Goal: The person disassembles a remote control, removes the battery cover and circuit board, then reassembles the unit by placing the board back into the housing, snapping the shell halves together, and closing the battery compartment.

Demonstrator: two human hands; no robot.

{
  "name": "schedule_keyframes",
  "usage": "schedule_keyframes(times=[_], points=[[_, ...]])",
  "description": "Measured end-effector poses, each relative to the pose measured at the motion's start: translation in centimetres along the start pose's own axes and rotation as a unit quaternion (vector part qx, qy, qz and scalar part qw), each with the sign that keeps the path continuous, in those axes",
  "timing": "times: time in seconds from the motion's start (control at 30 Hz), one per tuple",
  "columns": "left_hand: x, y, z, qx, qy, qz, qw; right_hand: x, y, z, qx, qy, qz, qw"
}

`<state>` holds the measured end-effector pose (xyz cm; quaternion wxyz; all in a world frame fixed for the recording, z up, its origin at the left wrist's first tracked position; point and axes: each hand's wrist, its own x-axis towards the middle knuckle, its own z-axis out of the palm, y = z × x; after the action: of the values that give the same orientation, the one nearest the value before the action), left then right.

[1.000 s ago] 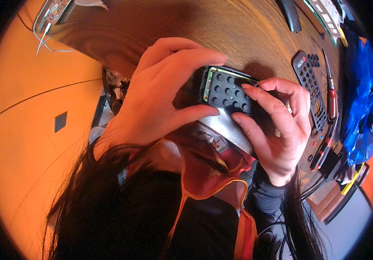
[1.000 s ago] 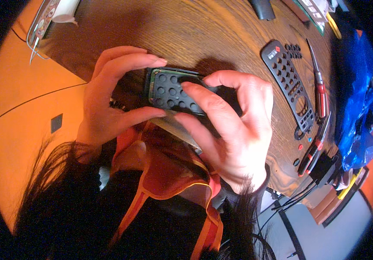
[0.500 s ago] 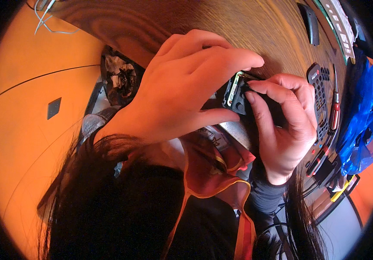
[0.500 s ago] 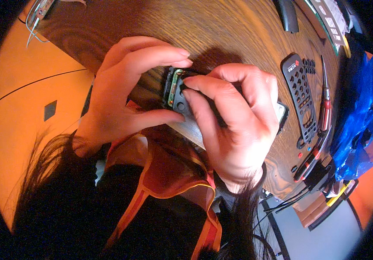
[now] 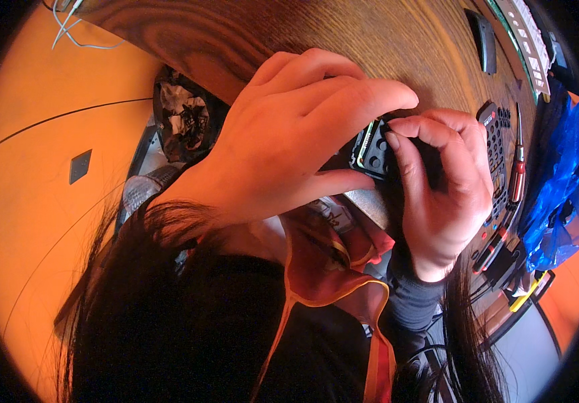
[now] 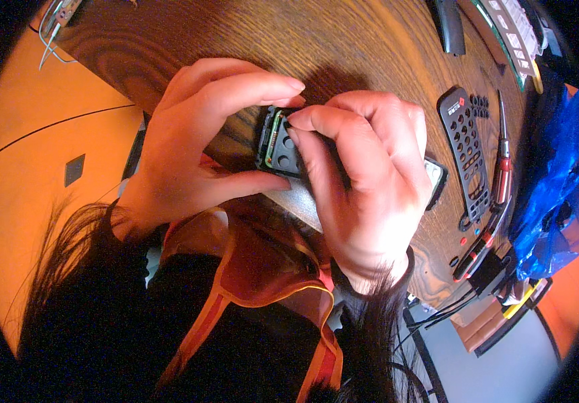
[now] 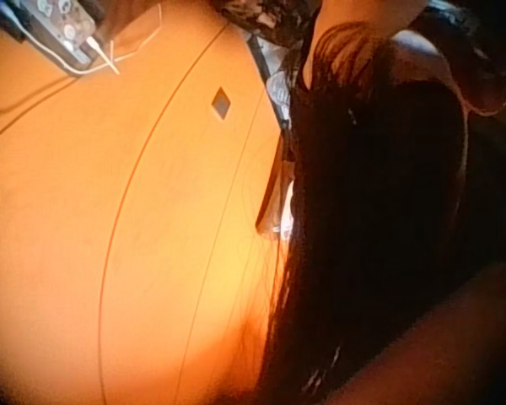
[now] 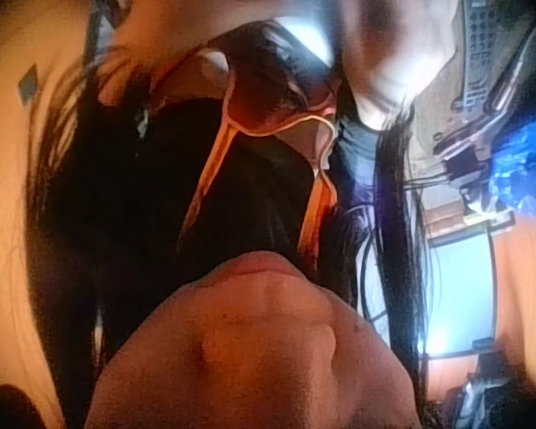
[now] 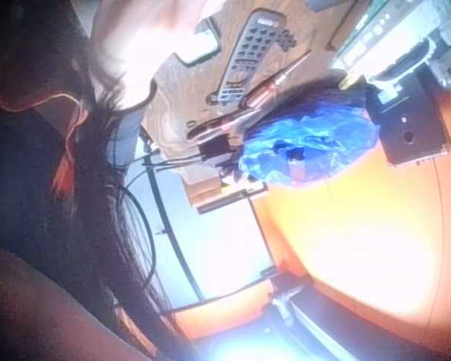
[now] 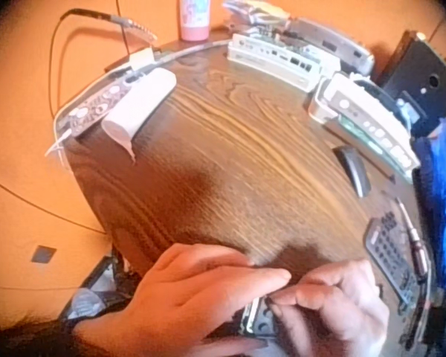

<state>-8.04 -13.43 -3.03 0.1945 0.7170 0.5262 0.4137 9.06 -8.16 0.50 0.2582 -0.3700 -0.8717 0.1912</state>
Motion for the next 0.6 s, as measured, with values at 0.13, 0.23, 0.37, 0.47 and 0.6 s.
schedule_keyframes(times=[0.13,0.23,0.37,0.47,0.6], points=[[-0.04,-0.01,0.03,-0.007,-0.001,0.001,1.0,0.08,0.03,0.11,0.008,-0.003,-0.005,1.0],[-0.08,-0.07,0.01,-0.013,0.0,0.003,1.0,0.12,0.02,0.11,0.004,-0.011,-0.011,1.0],[-0.09,-0.07,0.06,-0.009,0.005,0.004,1.0,0.2,0.01,0.24,0.009,-0.009,-0.016,1.0],[-0.08,-0.04,0.08,-0.005,0.005,0.004,1.0,0.27,0.02,0.28,0.01,-0.006,-0.019,1.0],[-0.09,-0.06,0.08,-0.007,0.006,0.004,1.0,0.27,0.03,0.27,0.014,-0.009,-0.018,1.0]])
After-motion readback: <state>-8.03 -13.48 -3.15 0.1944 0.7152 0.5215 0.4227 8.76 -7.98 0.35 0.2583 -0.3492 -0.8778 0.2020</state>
